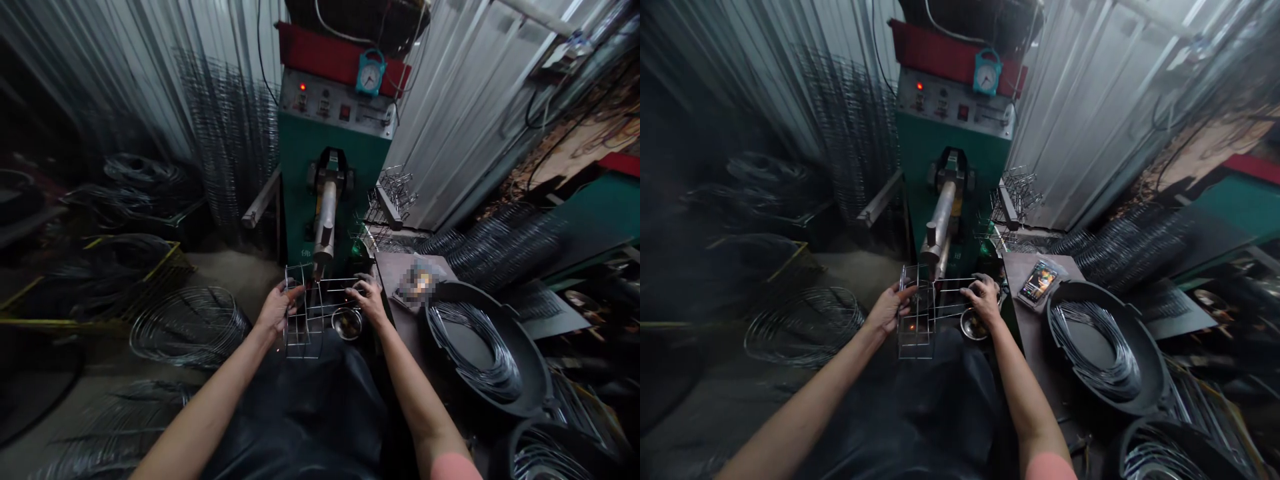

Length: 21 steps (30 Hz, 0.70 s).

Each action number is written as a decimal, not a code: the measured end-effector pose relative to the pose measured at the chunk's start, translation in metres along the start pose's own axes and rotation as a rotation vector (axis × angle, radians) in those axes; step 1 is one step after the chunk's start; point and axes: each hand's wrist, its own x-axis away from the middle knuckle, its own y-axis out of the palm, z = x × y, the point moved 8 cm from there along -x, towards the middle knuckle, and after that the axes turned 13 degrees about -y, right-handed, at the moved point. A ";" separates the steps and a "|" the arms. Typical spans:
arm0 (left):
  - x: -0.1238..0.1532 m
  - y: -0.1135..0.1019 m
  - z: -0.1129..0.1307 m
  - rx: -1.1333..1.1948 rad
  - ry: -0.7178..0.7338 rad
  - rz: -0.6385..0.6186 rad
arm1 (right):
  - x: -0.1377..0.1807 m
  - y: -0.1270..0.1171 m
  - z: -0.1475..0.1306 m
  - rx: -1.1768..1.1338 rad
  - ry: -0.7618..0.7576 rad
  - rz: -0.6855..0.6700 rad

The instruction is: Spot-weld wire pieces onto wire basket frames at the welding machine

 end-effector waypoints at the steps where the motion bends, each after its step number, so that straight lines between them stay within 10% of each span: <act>1: 0.000 -0.001 0.000 0.002 0.002 0.006 | -0.003 0.002 -0.004 0.008 -0.008 0.013; 21: -0.010 0.000 0.014 0.039 0.022 0.005 | -0.021 0.021 -0.011 0.015 -0.042 -0.084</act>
